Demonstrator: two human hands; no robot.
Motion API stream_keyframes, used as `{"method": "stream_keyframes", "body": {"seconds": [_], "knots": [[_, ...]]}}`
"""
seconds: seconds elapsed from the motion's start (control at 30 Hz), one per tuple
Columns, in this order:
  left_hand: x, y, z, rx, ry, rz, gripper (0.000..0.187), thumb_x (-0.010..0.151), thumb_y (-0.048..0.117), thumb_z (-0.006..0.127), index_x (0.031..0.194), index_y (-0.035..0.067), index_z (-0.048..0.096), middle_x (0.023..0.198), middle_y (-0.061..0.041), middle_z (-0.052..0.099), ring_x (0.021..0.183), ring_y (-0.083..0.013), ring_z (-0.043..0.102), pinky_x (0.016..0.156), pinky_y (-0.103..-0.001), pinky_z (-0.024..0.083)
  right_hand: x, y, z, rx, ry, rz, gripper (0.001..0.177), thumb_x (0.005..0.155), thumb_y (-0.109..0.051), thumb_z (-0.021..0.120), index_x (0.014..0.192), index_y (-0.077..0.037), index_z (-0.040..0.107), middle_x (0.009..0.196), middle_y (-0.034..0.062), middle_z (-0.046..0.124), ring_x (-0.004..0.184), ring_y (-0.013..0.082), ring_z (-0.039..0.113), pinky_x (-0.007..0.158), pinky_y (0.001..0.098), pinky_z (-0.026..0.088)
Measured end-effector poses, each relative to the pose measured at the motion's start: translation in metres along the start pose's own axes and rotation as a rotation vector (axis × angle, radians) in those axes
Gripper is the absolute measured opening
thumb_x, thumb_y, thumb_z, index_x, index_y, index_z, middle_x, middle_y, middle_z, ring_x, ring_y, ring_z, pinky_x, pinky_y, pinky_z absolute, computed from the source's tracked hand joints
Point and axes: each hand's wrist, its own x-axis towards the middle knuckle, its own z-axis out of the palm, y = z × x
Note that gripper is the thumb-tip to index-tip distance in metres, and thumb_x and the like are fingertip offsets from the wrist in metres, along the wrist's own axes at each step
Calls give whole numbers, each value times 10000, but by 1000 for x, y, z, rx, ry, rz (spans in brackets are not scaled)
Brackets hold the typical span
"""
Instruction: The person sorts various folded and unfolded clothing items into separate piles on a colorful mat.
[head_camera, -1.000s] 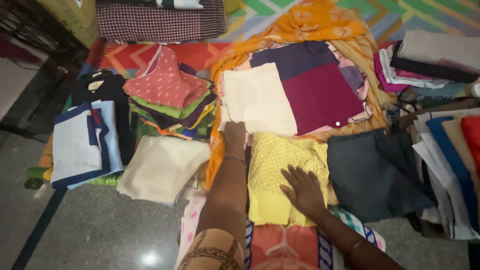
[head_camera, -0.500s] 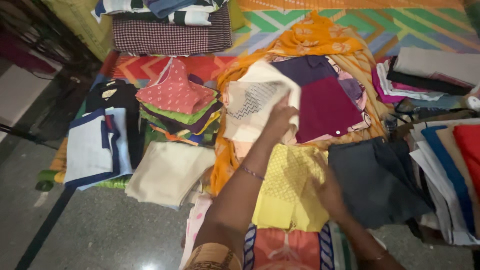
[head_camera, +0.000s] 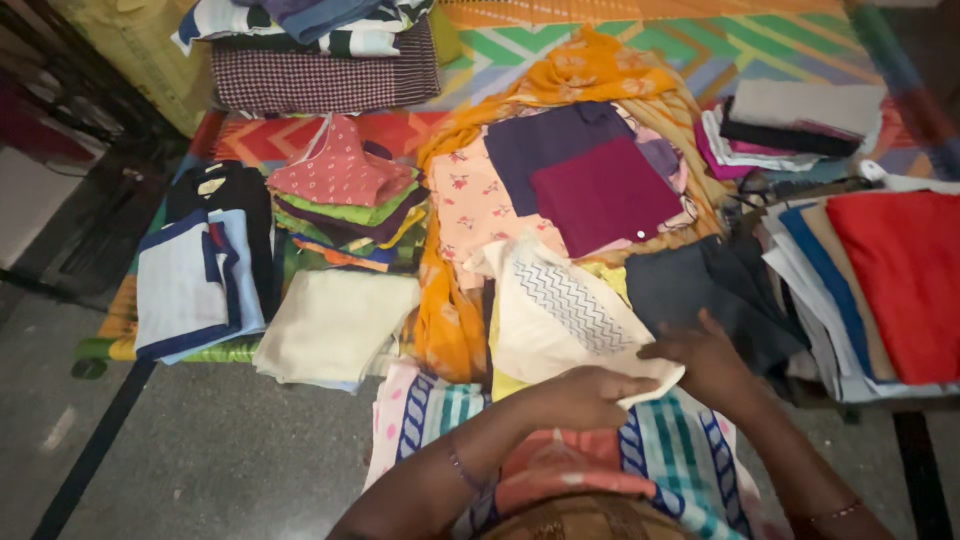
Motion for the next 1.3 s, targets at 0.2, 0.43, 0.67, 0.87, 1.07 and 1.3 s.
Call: {"method": "stream_keyframes", "body": {"seconds": [0.2,0.43,0.67,0.87,1.07,1.3], "knots": [[-69,82,-26,468,92,-331,445,814,178,635,1257,162,682,1115,-170,731,1004,-346,709,887,-443,553,-47,2,-10,486,217,194,562,700,57,690,1182,-217,777,1121,93,790,1045,220,792,907,333,603],[-90,156,-106,920,706,-405,220,909,178,641,1106,100,700,1091,-146,628,778,-374,689,690,-507,545,-59,-55,-171,462,543,104,481,821,83,594,1213,-129,773,1044,132,784,895,223,749,795,343,565],[-122,234,-132,741,1302,274,193,972,-11,601,1157,26,646,1092,-159,673,1019,-363,676,871,-444,546,-60,-99,-273,596,933,-139,173,1041,-9,728,1211,-8,760,1131,94,752,994,145,697,870,264,552],[-149,257,-127,641,1338,395,159,1068,20,545,1179,38,657,1005,-113,694,822,-218,702,762,-338,564,-99,-131,-318,1050,869,-420,131,973,-19,669,1089,-3,727,1076,62,726,1005,122,722,993,249,593],[-106,221,-188,7,1153,114,137,1017,116,596,1082,27,678,838,-55,694,597,-91,688,500,-239,558,-27,-115,-309,1253,798,-247,189,911,-39,731,1097,-22,706,1017,-3,714,947,78,676,889,231,533],[-82,215,-242,161,1155,390,124,1045,88,581,1094,20,673,863,-34,727,692,-72,745,589,-220,599,21,-97,-341,810,1016,-177,155,1000,-71,773,1147,-19,771,946,-4,686,804,113,578,724,280,456]]}}
